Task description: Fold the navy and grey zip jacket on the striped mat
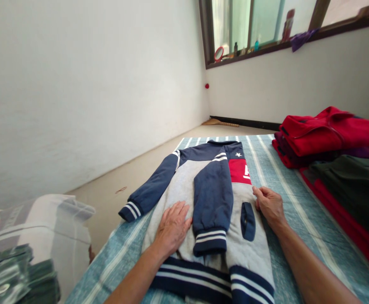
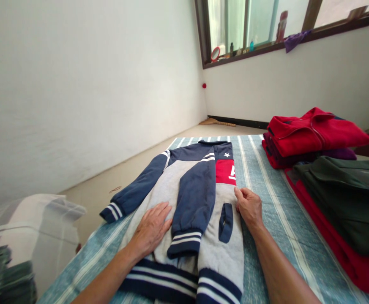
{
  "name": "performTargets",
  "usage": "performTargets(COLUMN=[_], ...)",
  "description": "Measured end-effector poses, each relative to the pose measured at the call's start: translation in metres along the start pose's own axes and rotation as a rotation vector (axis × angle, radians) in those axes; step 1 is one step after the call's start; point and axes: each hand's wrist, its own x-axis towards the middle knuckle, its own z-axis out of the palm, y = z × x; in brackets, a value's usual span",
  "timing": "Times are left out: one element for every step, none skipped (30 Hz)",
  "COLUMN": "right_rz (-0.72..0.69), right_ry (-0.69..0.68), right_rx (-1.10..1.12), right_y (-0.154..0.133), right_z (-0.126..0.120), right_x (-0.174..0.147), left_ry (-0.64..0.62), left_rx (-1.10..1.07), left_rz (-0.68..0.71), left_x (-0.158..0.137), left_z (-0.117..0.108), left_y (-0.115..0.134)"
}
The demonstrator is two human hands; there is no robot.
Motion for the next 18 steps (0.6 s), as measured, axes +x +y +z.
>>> performTargets(right_rz=[0.001,-0.001,-0.005,-0.007,-0.007,-0.005,-0.004,-0.006,-0.012,-0.020,-0.027,-0.030,-0.030,-0.029,-0.029,-0.030,-0.034,-0.040], right_ry=[0.002,0.003,0.004,0.004,0.003,0.004,0.004,0.004,0.003,0.002,0.002,0.004,0.004,0.006,0.006,0.005,0.006,0.007], right_rx=[0.000,0.000,0.000,0.003,0.006,0.010,0.014,0.017,0.019,0.023,0.028,0.034,0.041,0.047,0.053,0.056,0.057,0.055], right_y=[0.000,0.000,0.001,0.001,0.002,0.003,0.004,0.004,0.005,0.006,0.006,0.006,0.006,0.006,0.006,0.005,0.005,0.005], right_z=[0.000,0.000,0.001,0.001,0.001,0.001,0.002,0.002,0.002,0.003,0.003,0.004,0.004,0.004,0.004,0.005,0.005,0.005], right_x=[0.000,0.000,0.001,0.001,0.002,0.002,0.003,0.004,0.004,0.005,0.005,0.006,0.006,0.006,0.006,0.006,0.007,0.007], left_ry=[0.005,0.008,0.011,0.015,0.020,0.026,0.031,0.034,0.035,0.037,0.038,0.039,0.041,0.042,0.041,0.040,0.039,0.038], left_rx=[0.002,0.003,0.003,0.004,0.005,0.007,0.010,0.013,0.013,0.011,0.007,0.003,0.001,0.001,0.005,0.011,0.014,0.016], left_rz=[0.001,0.004,0.009,0.014,0.021,0.026,0.030,0.033,0.035,0.039,0.045,0.053,0.062,0.071,0.077,0.080,0.077,0.069], left_x=[0.000,0.000,0.000,0.000,0.000,0.000,0.000,0.000,0.001,0.002,0.002,0.003,0.004,0.005,0.005,0.005,0.005,0.005], left_z=[0.001,0.002,0.002,0.002,0.002,0.001,0.000,-0.001,-0.003,-0.004,-0.006,-0.007,-0.009,-0.010,-0.011,-0.012,-0.012,-0.012], left_y=[0.000,-0.001,-0.001,0.000,0.000,0.000,0.001,0.001,0.001,0.001,0.001,0.001,0.001,0.000,0.000,0.000,0.000,0.000])
